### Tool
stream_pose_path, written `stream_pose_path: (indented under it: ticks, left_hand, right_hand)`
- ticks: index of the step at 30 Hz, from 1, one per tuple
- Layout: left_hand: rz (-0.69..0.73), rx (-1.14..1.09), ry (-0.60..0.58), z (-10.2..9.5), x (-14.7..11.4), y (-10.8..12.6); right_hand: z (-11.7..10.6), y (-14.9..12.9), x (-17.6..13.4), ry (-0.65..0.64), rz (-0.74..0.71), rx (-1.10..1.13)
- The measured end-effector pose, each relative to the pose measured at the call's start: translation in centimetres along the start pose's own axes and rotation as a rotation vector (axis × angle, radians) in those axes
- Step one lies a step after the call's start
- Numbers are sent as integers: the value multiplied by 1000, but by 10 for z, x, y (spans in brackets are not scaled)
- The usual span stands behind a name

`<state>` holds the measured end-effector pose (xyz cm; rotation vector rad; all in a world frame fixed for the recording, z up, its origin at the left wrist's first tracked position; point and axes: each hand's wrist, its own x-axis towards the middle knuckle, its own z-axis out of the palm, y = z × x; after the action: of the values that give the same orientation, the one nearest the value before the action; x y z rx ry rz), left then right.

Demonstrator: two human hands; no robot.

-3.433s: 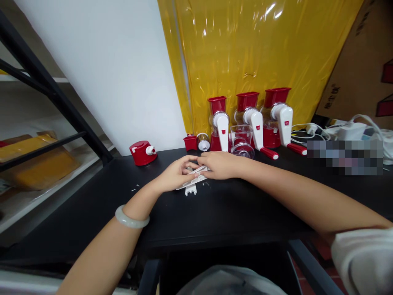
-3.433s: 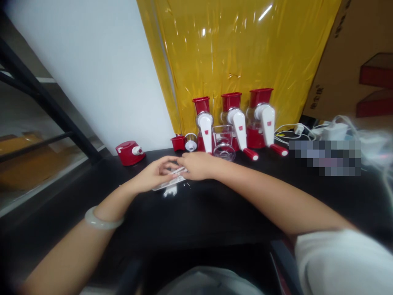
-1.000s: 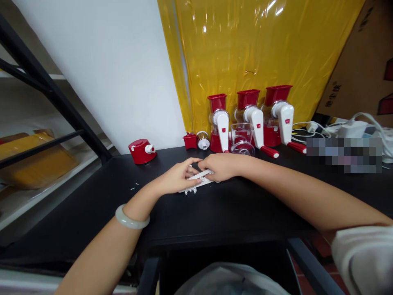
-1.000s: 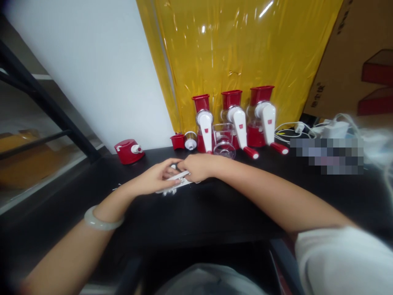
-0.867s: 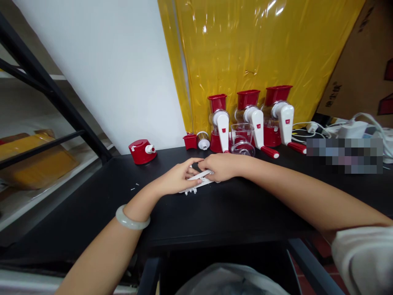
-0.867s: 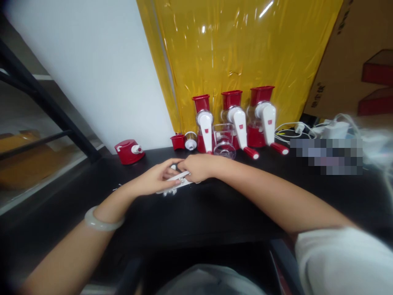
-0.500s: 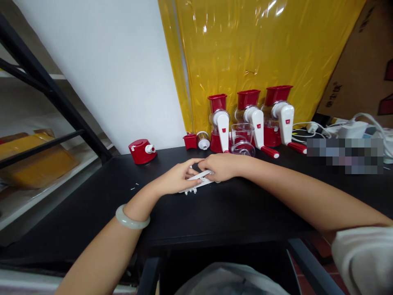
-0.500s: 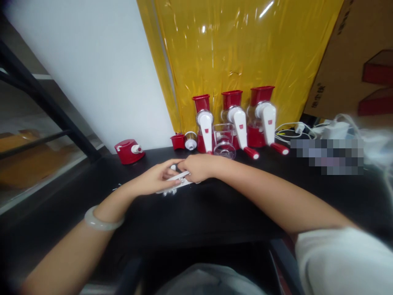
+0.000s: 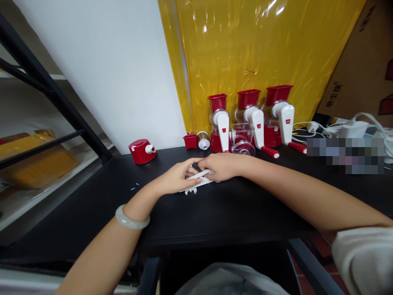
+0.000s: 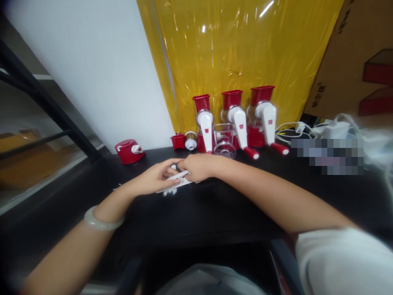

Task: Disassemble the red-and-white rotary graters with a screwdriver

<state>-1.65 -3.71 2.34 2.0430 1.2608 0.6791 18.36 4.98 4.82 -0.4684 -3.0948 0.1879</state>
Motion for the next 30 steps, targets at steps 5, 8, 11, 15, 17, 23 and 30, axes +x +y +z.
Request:
stream_pose_path:
  ticks: [5, 8, 11, 15, 17, 23, 30]
  left_hand:
    - [1, 23, 26, 0, 0, 0]
    - [12, 15, 62, -1, 0, 1]
    - [7, 11, 93, -3, -1, 2]
    - [-45, 29, 118, -8, -2, 6]
    - [-89, 23, 130, -9, -2, 9]
    - [-153, 17, 128, -15, -5, 18]
    - [-350, 542, 391, -59, -10, -11]
  right_hand:
    - [-1, 1, 0, 3, 6, -19]
    - [-1, 2, 0, 32, -1, -16]
    - [-2, 4, 0, 89, -34, -6]
    - [-3, 4, 1, 198, -68, 14]
    - [-4, 4, 1, 263, -84, 1]
    - [-4, -2, 2, 473, -79, -129]
    - [0, -14, 2, 606, -111, -155]
